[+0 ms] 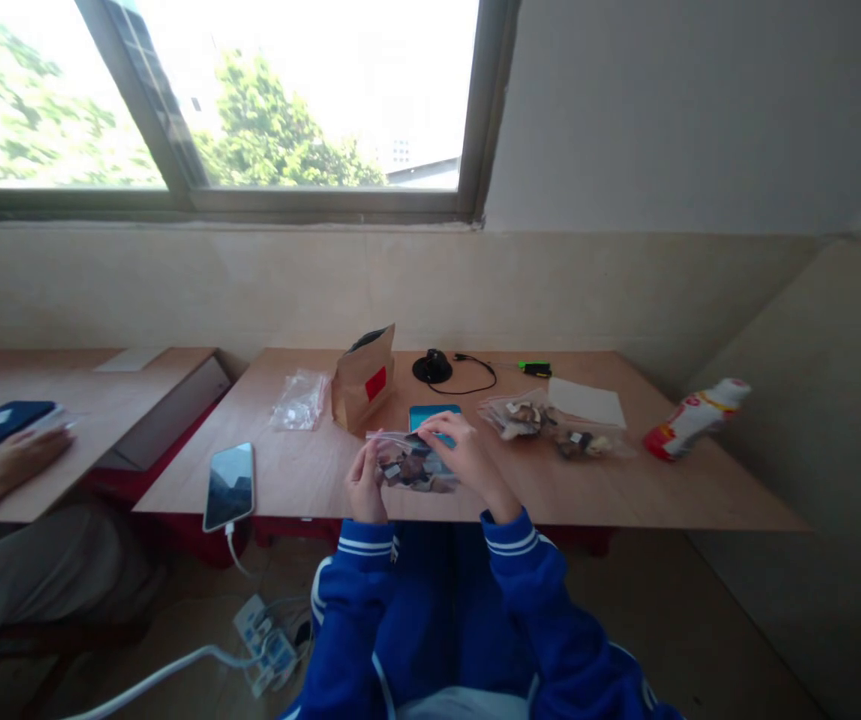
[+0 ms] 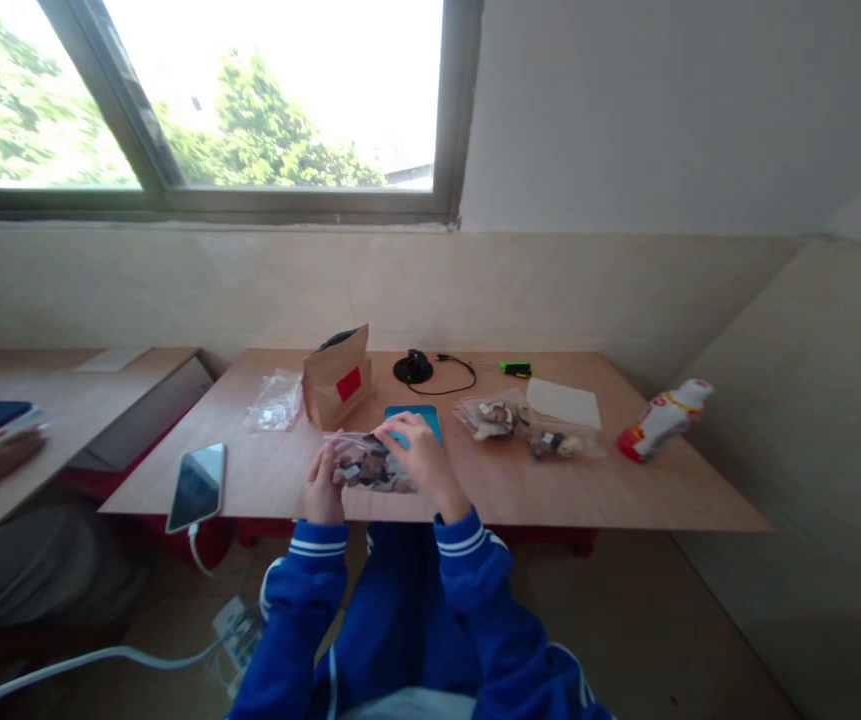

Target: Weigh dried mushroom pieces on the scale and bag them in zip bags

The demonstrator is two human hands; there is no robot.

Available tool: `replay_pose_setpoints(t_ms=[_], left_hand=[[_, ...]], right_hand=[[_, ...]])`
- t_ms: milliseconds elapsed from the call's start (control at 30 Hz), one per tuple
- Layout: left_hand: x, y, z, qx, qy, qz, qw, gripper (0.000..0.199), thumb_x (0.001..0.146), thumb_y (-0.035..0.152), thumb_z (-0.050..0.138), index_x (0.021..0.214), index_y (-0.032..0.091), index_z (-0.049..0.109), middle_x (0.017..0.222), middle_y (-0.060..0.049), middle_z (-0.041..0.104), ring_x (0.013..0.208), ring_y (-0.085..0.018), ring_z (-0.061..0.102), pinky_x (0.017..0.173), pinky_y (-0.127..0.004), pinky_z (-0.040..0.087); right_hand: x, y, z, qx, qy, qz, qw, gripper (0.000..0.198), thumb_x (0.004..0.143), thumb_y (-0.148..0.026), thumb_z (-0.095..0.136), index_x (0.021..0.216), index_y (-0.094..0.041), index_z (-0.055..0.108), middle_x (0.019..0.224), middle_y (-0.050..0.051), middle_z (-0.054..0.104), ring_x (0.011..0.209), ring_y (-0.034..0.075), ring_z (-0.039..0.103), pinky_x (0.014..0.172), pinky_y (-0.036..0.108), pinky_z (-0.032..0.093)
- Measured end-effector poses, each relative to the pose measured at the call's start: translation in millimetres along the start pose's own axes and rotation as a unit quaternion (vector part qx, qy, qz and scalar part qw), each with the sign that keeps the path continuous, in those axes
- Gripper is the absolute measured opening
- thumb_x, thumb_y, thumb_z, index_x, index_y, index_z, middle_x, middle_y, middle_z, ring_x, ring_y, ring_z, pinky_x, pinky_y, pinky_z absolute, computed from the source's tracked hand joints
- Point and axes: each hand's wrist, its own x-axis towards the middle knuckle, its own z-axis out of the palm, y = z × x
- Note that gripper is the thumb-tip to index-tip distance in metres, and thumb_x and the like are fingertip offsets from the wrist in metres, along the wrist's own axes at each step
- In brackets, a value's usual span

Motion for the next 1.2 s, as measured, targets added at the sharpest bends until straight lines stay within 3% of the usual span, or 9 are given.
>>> replay_pose_setpoints(t_ms=[133, 300, 433, 533, 667, 767, 967, 1200], left_hand=[[-5.3, 2.9, 2.8, -0.005, -0.002, -0.012, 1.0, 0.046, 0.065, 0.046, 0.075, 0.101, 0.017, 0.072, 0.09, -0.007, 0.072, 0.067, -0.01, 0.063, 0.055, -0.018, 0.046], [-8.4, 8.5, 0.1, -0.009, 0.002, -0.02, 1.0, 0.049, 0.065, 0.046, 0.074, 0.103, 0.015, 0.071, 0.081, -0.004, 0.071, 0.057, -0.006, 0.057, 0.049, -0.015, 0.041], [-7.1, 7.9, -1.9, -0.008, -0.001, -0.023, 1.0, 0.045, 0.07, 0.045, 0.071, 0.104, 0.017, 0.069, 0.082, -0.003, 0.07, 0.059, -0.006, 0.06, 0.051, -0.014, 0.042], [-6.3, 4.7, -0.7, -0.018, 0.0, -0.015, 1.0, 0.043, 0.071, 0.046, 0.069, 0.102, 0.016, 0.068, 0.083, -0.004, 0.071, 0.067, -0.009, 0.064, 0.06, -0.018, 0.048], [-5.8, 0.1, 0.3, 0.002, 0.003, -0.004, 1.0, 0.043, 0.067, 0.047, 0.072, 0.095, 0.015, 0.065, 0.08, -0.004, 0.071, 0.065, -0.012, 0.066, 0.061, -0.022, 0.05], [-4.2, -1.3, -0.6, 0.046, -0.011, 0.039, 0.998, 0.039, 0.067, 0.048, 0.072, 0.086, 0.015, 0.064, 0.077, -0.003, 0.069, 0.067, -0.014, 0.066, 0.061, -0.022, 0.051], [-0.8, 7.9, 3.9, 0.101, -0.057, 0.071, 0.991, 0.039, 0.067, 0.05, 0.071, 0.081, 0.015, 0.063, 0.07, 0.0, 0.064, 0.059, -0.013, 0.064, 0.051, -0.022, 0.051], [-2.9, 23.7, 13.9, 0.113, -0.101, 0.059, 0.987, 0.036, 0.068, 0.047, 0.072, 0.079, 0.014, 0.063, 0.069, -0.001, 0.066, 0.055, -0.015, 0.064, 0.05, -0.026, 0.054]], right_hand=[[-20.3, 1.3, -0.6, -0.062, -0.066, -0.003, 0.996, 0.033, 0.094, -0.042, 0.046, 0.093, -0.026, 0.075, 0.116, 0.008, 0.063, 0.11, 0.024, 0.055, 0.096, 0.042, 0.044], [-40.6, 1.2, -17.9, -0.089, -0.045, 0.063, 0.993, 0.046, 0.095, -0.046, 0.038, 0.087, -0.021, 0.076, 0.118, 0.012, 0.063, 0.108, 0.027, 0.055, 0.096, 0.047, 0.043], [-46.6, 3.0, -25.5, 0.053, -0.023, 0.093, 0.994, 0.035, 0.093, -0.046, 0.045, 0.108, -0.023, 0.067, 0.123, 0.01, 0.061, 0.11, 0.023, 0.058, 0.095, 0.041, 0.047], [-49.6, 9.5, -20.3, 0.189, 0.037, 0.152, 0.97, 0.048, 0.083, -0.048, 0.061, 0.124, -0.023, 0.052, 0.125, 0.011, 0.06, 0.097, 0.019, 0.065, 0.084, 0.036, 0.053], [-52.2, 15.0, -10.7, 0.278, 0.068, 0.189, 0.939, 0.035, 0.081, -0.048, 0.063, 0.1, -0.019, 0.061, 0.098, 0.008, 0.072, 0.093, 0.022, 0.068, 0.087, 0.037, 0.053], [-52.1, 13.1, -7.1, 0.301, 0.121, 0.207, 0.923, 0.033, 0.081, -0.051, 0.062, 0.089, -0.019, 0.063, 0.081, 0.006, 0.073, 0.081, 0.022, 0.069, 0.08, 0.037, 0.055], [-52.1, 13.1, -8.5, 0.299, 0.171, 0.217, 0.914, 0.036, 0.082, -0.052, 0.06, 0.093, -0.018, 0.067, 0.085, 0.007, 0.073, 0.078, 0.022, 0.067, 0.075, 0.036, 0.055], [-49.8, 7.2, -29.6, 0.254, 0.174, 0.164, 0.937, 0.033, 0.09, -0.046, 0.05, 0.091, -0.02, 0.07, 0.091, 0.006, 0.073, 0.085, 0.022, 0.066, 0.086, 0.037, 0.05]])
